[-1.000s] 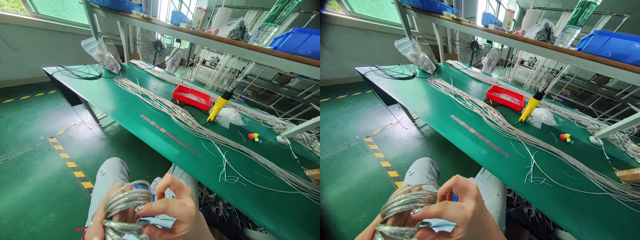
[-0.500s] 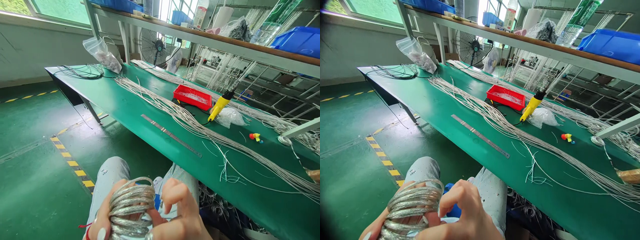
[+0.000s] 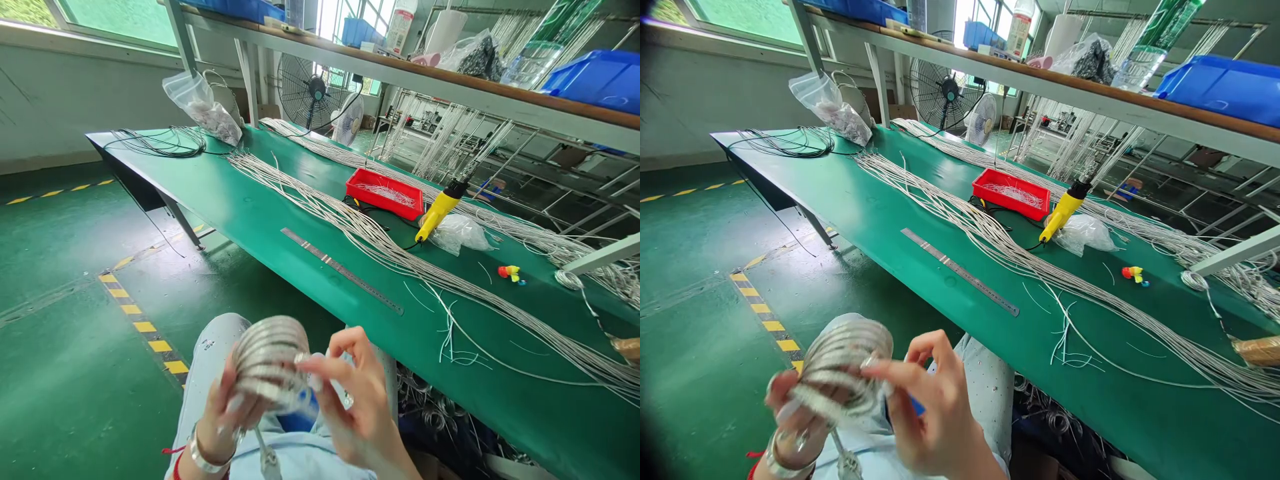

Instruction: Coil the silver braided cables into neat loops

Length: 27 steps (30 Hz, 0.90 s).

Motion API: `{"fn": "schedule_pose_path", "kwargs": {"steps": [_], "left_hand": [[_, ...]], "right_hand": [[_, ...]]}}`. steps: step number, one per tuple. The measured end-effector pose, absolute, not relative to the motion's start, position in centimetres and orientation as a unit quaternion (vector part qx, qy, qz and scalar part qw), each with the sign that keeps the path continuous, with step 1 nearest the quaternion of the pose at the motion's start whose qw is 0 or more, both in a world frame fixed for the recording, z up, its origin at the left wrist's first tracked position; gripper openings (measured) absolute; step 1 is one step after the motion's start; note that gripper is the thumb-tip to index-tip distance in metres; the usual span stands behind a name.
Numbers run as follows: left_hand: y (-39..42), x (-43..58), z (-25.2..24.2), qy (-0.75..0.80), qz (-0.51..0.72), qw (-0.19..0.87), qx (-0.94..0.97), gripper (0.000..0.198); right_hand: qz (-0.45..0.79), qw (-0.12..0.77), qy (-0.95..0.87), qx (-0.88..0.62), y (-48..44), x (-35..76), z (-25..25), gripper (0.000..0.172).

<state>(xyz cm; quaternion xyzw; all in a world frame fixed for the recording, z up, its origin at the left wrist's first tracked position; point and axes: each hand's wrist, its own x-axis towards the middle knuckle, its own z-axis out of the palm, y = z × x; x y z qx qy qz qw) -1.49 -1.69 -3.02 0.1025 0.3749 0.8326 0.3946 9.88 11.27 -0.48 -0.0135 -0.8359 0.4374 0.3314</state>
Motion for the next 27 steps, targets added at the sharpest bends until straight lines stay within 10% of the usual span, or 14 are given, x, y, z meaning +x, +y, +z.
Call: {"fn": "schedule_pose_path", "kwargs": {"steps": [9,15,27], "left_hand": [[-0.7,-3.5,-2.3,0.491,0.734,0.438,0.167,0.052],[-3.0,-2.8,-1.3,0.509,0.573,0.602,0.225,0.055],[-0.6,-3.0,-2.8,0.493,0.636,0.525,0.276,0.043]], "right_hand": [[0.291,0.414,-0.861,-0.056,11.2,11.8,-0.3,0.04],[0.34,0.194,-0.92,0.018,11.8,11.3,1.4,0.09],[0.609,0.127,-0.768,-0.154,11.1,9.7,-1.3,0.036]]}}
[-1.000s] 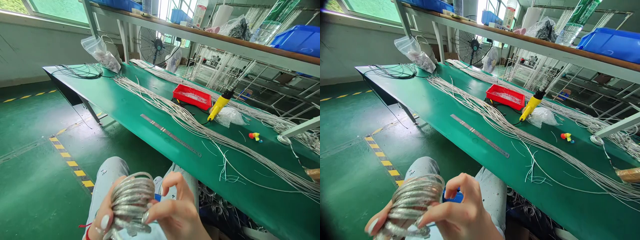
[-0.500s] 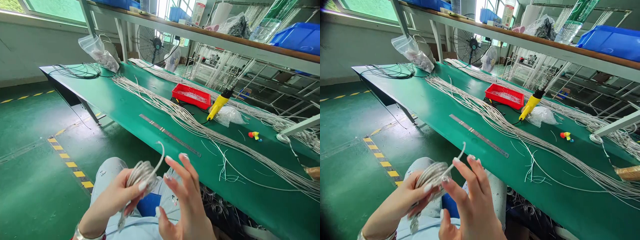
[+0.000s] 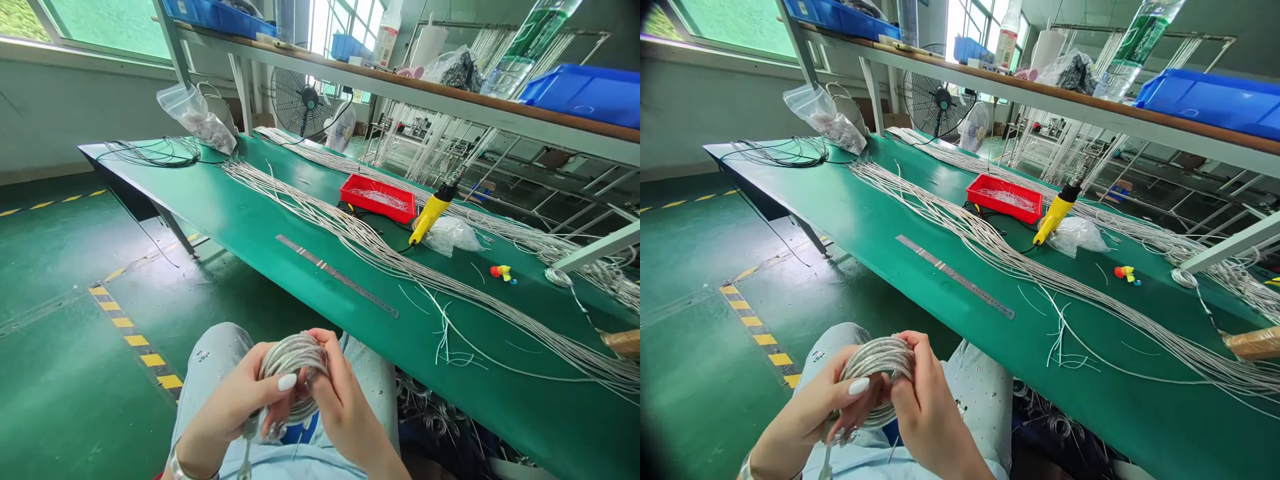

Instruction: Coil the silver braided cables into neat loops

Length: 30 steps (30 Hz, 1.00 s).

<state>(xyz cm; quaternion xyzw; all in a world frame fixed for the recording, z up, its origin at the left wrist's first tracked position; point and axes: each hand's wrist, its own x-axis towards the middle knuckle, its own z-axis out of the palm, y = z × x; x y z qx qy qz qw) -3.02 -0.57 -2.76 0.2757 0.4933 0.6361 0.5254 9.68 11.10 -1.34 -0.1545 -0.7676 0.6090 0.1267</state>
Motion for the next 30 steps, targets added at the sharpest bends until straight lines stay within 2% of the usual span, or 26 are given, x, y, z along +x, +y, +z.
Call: {"fn": "schedule_pose_path", "kwargs": {"steps": [2,4,7,9,12,14,16,18,20,22,23,25,26,27,28,30], "left_hand": [[-0.3,-3.3,-2.7,0.529,0.623,0.496,0.293,0.036],[-0.2,-3.5,-2.5,0.578,0.605,0.449,0.312,0.02],[-0.1,-3.4,-2.2,0.663,0.547,0.37,0.354,0.011],[0.0,-3.1,-2.3,0.711,0.509,0.315,0.37,0.02],[0.3,-2.5,-2.4,0.75,0.471,0.27,0.378,0.056],[0.6,-2.4,-2.5,0.759,0.463,0.264,0.373,0.077],[0.9,-2.7,-2.6,0.759,0.505,0.251,0.326,0.082],[1.3,-3.3,-2.8,0.747,0.568,0.23,0.258,0.076],[1.7,-4.0,-3.2,0.73,0.618,0.209,0.205,0.062],[2.1,-4.4,-3.8,0.708,0.658,0.192,0.169,0.049],[2.3,-4.4,-4.1,0.693,0.681,0.186,0.148,0.045],[2.8,-4.0,-4.5,0.66,0.72,0.185,0.11,0.039],[3.1,-3.7,-4.7,0.643,0.735,0.192,0.092,0.037],[3.4,-3.2,-4.8,0.628,0.748,0.203,0.076,0.036],[3.7,-2.7,-4.9,0.612,0.759,0.213,0.064,0.035],[4.5,-1.5,-5.2,0.588,0.774,0.232,0.051,0.036]], "right_hand": [[0.558,0.155,-0.8,-0.153,11.5,9.6,-1.5,0.043],[0.481,0.164,-0.852,-0.129,12.2,9.4,-1.2,0.048],[0.316,0.12,-0.939,-0.063,13.1,8.8,-0.5,0.047],[0.196,0.096,-0.976,-0.023,13.2,8.3,-0.3,0.048],[0.115,0.123,-0.986,0.004,13.0,7.6,-0.6,0.053],[0.132,0.161,-0.978,0.013,12.8,7.3,-1.0,0.05],[0.143,0.228,-0.963,0.014,12.3,7.5,-1.3,0.051],[0.148,0.324,-0.934,0.003,11.2,8.1,-2.0,0.055],[0.212,0.385,-0.898,-0.026,9.3,8.9,-3.5,0.046],[0.386,0.351,-0.848,-0.09,7.2,9.4,-6.1,0.022],[0.481,0.298,-0.817,-0.11,6.3,9.4,-7.7,0.018],[0.636,0.232,-0.717,-0.169,5.1,8.8,-10.6,0.038],[0.691,0.224,-0.662,-0.187,5.0,8.3,-11.6,0.061],[0.722,0.252,-0.611,-0.206,5.2,7.7,-12.1,0.079],[0.741,0.28,-0.574,-0.209,5.6,7.1,-12.2,0.089],[0.757,0.332,-0.529,-0.192,7.2,6.1,-10.8,0.098]]}}
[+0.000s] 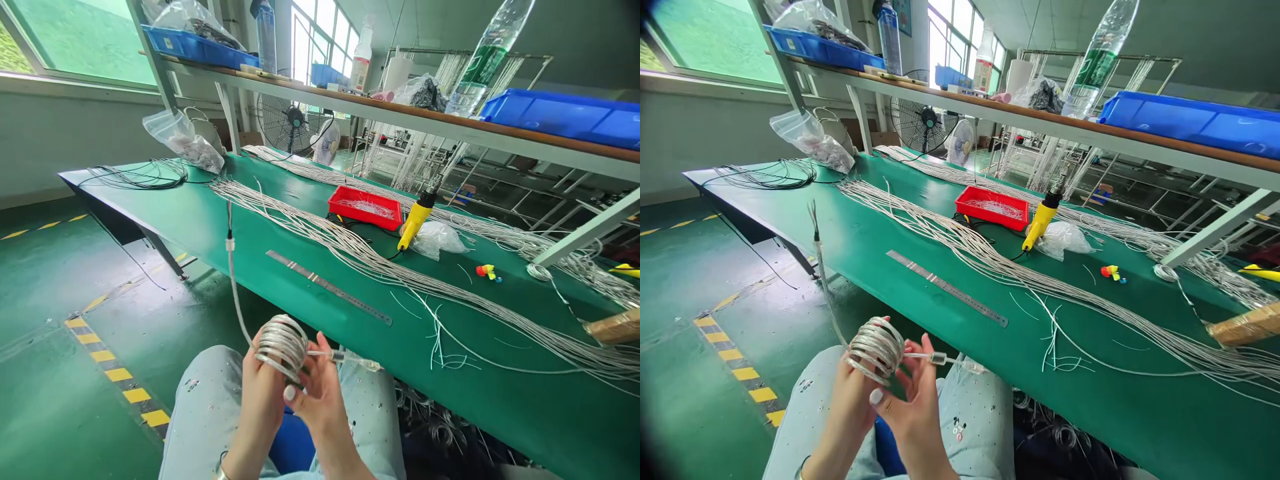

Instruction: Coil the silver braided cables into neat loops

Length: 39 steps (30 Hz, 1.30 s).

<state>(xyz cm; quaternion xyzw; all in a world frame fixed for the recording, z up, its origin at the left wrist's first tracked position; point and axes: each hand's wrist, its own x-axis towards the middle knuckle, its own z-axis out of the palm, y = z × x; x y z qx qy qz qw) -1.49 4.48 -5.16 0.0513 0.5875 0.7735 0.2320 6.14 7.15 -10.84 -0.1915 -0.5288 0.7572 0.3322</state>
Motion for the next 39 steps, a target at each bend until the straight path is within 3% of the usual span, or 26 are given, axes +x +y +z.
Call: {"fn": "schedule_pose_path", "kwargs": {"steps": [3,8,11,15,17,19,23,26,28,33,36,39], "left_hand": [[5.7,-0.1,-6.0,0.57,0.779,0.252,0.067,0.036],[6.9,-1.5,-6.7,0.605,0.735,0.277,0.126,0.03],[7.6,-4.1,-5.6,0.637,0.692,0.276,0.2,0.027],[9.2,-6.8,-4.3,0.668,0.643,0.219,0.305,0.047],[10.1,-7.7,-4.5,0.697,0.599,0.165,0.358,0.057],[10.7,-8.6,-4.9,0.726,0.535,0.119,0.416,0.053],[11.7,-9.8,-5.8,0.759,0.401,0.08,0.506,0.007],[12.3,-10.2,-6.5,0.776,0.344,0.064,0.525,0.001],[12.7,-10.2,-7.0,0.786,0.323,0.052,0.525,0.01],[13.5,-9.9,-7.5,0.788,0.302,0.021,0.536,0.025],[13.8,-9.6,-7.2,0.781,0.316,0.003,0.539,0.032],[14.0,-9.5,-6.9,0.77,0.318,0.001,0.554,0.024]], "right_hand": [[0.743,0.366,-0.528,-0.191,9.7,5.4,-7.6,0.09],[0.546,0.349,-0.727,-0.228,14.0,4.7,-5.4,0.031],[0.476,0.336,-0.793,-0.175,16.9,3.7,-5.4,0.022],[0.422,0.341,-0.828,-0.142,19.9,2.0,-5.6,0.015],[0.384,0.343,-0.846,-0.141,20.8,1.5,-6.1,0.015],[0.348,0.343,-0.86,-0.148,21.2,1.2,-6.9,0.02],[0.302,0.334,-0.877,-0.166,21.8,1.2,-8.5,0.025],[0.293,0.343,-0.873,-0.186,21.9,1.0,-8.8,0.022],[0.294,0.354,-0.867,-0.189,21.9,0.8,-8.9,0.025],[0.293,0.363,-0.863,-0.195,22.0,0.8,-9.3,0.052],[0.278,0.365,-0.862,-0.214,22.3,1.1,-9.7,0.048],[0.274,0.369,-0.863,-0.209,22.4,1.1,-9.7,0.04]]}}
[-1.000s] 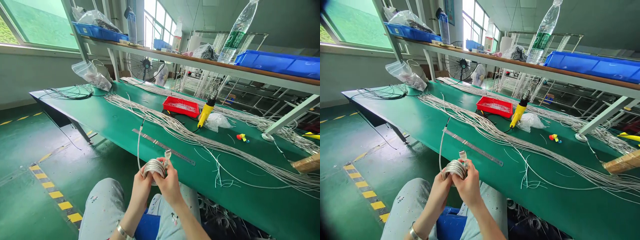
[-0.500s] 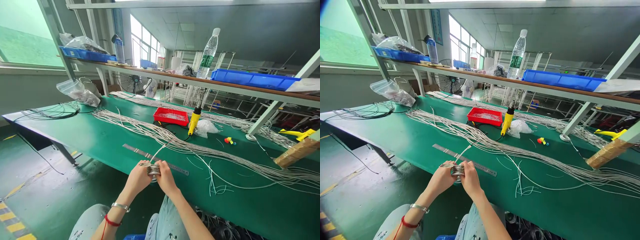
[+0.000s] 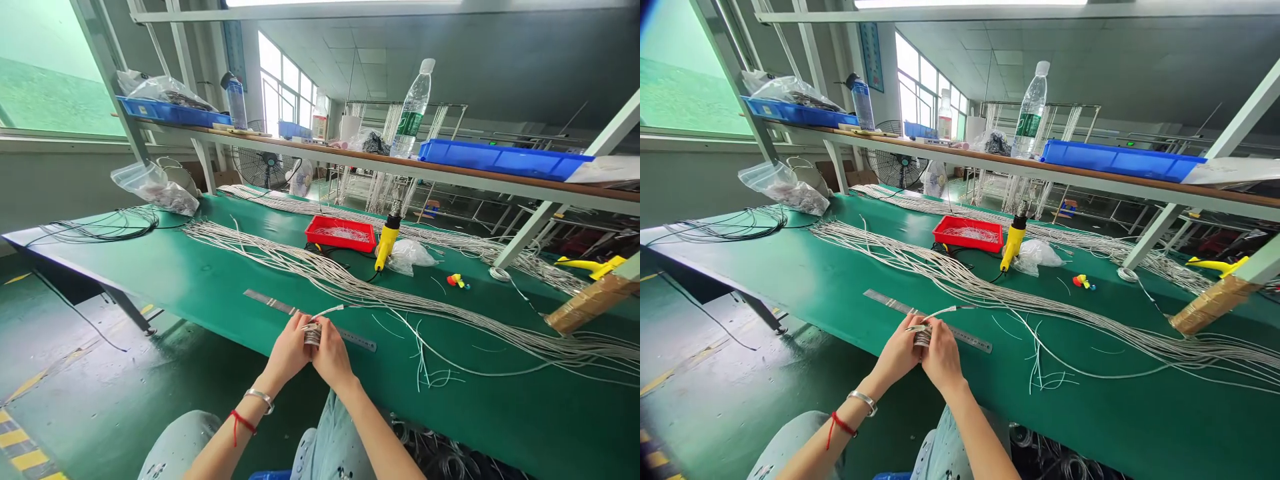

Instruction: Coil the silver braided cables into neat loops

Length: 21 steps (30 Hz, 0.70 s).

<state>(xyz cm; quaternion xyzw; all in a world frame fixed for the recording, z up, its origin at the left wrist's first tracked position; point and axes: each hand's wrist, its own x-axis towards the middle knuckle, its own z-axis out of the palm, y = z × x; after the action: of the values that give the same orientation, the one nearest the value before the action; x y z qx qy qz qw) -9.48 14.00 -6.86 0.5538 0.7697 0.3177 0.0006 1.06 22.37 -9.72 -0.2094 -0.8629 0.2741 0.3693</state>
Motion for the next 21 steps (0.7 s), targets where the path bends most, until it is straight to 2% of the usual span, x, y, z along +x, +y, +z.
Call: {"fn": "schedule_pose_path", "kwargs": {"steps": [6,9,11,15,16,20,21], "left_hand": [[14.3,-10.0,-7.2,0.807,0.285,-0.013,0.516,0.017],[14.5,-10.2,-7.2,0.806,0.278,-0.018,0.523,0.017],[14.8,-10.2,-7.0,0.802,0.283,-0.023,0.526,0.021],[15.3,-10.0,-6.2,0.799,0.278,-0.006,0.533,0.046],[15.4,-10.0,-6.1,0.801,0.274,-0.005,0.533,0.045],[15.7,-9.7,-6.2,0.801,0.273,-0.01,0.533,0.015],[15.7,-9.6,-6.4,0.802,0.279,-0.01,0.527,0.015]], "right_hand": [[0.282,0.371,-0.848,-0.253,23.2,0.4,-9.8,0.033],[0.285,0.374,-0.845,-0.254,23.5,0.3,-10.1,0.036],[0.284,0.378,-0.845,-0.25,23.4,0.4,-10.3,0.039],[0.285,0.361,-0.862,-0.214,23.4,0.7,-9.9,0.035],[0.289,0.358,-0.864,-0.205,23.6,0.8,-9.6,0.035],[0.322,0.361,-0.854,-0.188,24.2,0.7,-8.5,0.03],[0.338,0.366,-0.846,-0.19,24.2,0.6,-8.3,0.028]]}}
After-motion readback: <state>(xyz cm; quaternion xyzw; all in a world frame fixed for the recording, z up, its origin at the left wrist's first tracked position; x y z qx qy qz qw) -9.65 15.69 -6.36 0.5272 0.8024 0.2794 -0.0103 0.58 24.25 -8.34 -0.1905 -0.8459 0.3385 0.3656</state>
